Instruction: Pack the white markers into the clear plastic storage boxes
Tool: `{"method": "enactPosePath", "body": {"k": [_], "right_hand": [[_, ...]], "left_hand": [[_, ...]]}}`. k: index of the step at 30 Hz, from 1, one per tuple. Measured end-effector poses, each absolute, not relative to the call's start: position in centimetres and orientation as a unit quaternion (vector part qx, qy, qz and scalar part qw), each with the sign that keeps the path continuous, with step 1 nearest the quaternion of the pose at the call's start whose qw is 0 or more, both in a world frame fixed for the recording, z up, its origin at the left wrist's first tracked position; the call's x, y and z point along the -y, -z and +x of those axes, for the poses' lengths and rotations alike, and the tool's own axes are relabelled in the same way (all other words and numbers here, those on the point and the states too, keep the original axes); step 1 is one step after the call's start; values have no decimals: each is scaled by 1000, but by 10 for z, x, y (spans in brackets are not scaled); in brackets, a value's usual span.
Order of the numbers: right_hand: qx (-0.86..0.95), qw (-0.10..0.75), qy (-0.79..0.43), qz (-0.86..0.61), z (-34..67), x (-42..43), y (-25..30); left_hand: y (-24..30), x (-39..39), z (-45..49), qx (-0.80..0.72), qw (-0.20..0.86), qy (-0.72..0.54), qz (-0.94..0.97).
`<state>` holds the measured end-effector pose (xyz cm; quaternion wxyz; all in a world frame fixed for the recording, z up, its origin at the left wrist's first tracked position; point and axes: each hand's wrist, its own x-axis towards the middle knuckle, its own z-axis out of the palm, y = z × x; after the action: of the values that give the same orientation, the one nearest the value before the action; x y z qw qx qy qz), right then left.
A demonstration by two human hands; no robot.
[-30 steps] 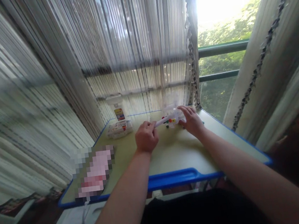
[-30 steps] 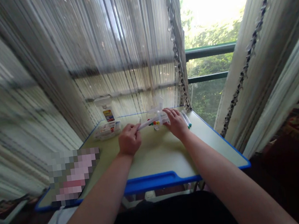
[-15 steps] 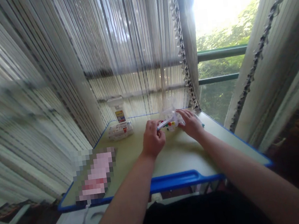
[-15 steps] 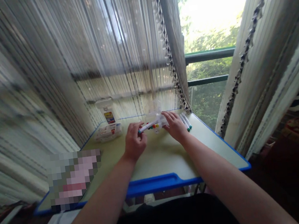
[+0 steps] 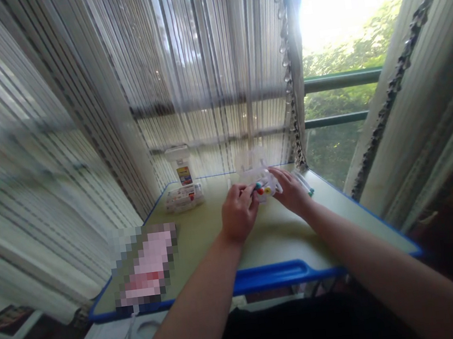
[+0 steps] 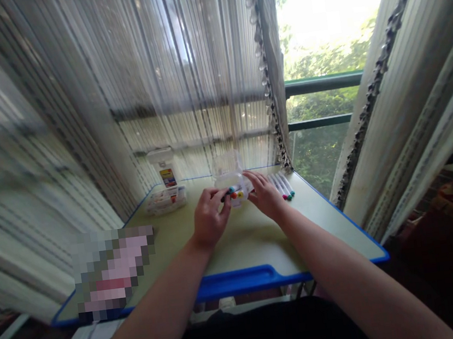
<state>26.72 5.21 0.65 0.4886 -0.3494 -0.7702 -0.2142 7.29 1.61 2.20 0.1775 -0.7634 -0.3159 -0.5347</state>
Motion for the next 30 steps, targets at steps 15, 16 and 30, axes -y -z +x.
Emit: {"method": "enactPosePath", "body": {"k": [15, 16, 30], "right_hand": [[784, 480, 214, -330, 263, -47, -9], [784, 479, 214, -332, 262, -47, -8], [792, 463, 193, -348, 262, -46, -8]], "left_hand": [[-30, -11, 75, 334, 125, 567, -743], [-31, -10, 76, 337, 123, 572, -738], [-31, -10, 79, 315, 66, 574, -753]]}}
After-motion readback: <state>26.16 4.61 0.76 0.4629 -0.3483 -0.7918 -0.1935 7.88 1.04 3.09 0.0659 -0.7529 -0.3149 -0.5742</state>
